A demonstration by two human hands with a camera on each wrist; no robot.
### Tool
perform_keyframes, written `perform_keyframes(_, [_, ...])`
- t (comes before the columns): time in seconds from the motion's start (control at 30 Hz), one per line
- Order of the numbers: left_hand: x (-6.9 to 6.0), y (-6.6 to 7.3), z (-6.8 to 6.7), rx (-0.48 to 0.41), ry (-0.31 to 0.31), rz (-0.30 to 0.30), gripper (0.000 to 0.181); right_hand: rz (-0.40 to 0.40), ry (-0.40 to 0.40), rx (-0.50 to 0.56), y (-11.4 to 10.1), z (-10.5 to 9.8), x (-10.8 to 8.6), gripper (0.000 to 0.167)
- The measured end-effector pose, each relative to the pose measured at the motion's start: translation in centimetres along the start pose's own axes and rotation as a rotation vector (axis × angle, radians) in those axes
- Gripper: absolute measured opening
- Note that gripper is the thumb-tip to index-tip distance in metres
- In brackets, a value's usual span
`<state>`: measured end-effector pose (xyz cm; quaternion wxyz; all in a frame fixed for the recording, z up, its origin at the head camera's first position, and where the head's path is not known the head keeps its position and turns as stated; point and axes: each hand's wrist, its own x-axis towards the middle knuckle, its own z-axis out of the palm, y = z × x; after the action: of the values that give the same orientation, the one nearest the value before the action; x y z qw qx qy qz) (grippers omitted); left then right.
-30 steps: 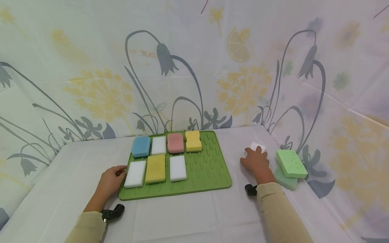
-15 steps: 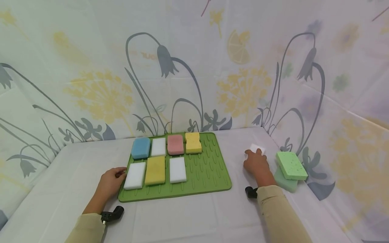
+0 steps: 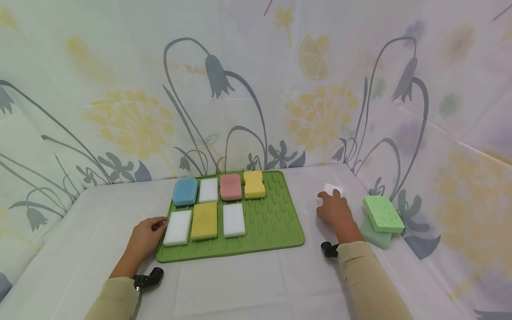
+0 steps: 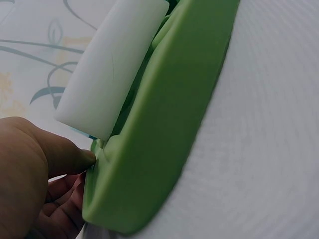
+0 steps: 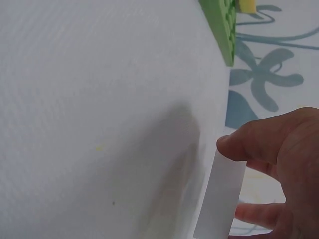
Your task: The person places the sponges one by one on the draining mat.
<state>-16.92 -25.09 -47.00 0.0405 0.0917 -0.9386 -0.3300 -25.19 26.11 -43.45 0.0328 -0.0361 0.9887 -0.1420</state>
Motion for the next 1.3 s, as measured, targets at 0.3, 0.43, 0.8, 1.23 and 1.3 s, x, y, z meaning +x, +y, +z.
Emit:
perform_keyframes(0.3, [0.0,0.0,-0.1,-0.004,-0.012,-0.007,0.035,-0.051,-0.004,-0.023,-1.0,0.2,0.0,0.049])
perform_keyframes(0.43, [0.1,0.1,-0.1,-0.010,-0.010,-0.007,0.035,-0.080,0.017,-0.030,-1.6,0.1,-0.3,0.048])
perform_keyframes(0.8, [-0.1,0.2,-0.2,-0.011,-0.013,-0.006,0.035,-0.150,0.049,-0.024,-3.5,0.0,-1.5,0.045])
perform_keyframes(1.23, [0.0,0.2,0.0,0.002,-0.009,0.002,0.035,-0.218,0.091,-0.008,-4.9,0.1,-2.4,0.042])
perform_keyframes(1.3, [0.0,0.2,0.0,0.000,-0.009,0.003,0.035,-0.224,0.087,-0.003,-5.2,0.1,-2.6,0.042])
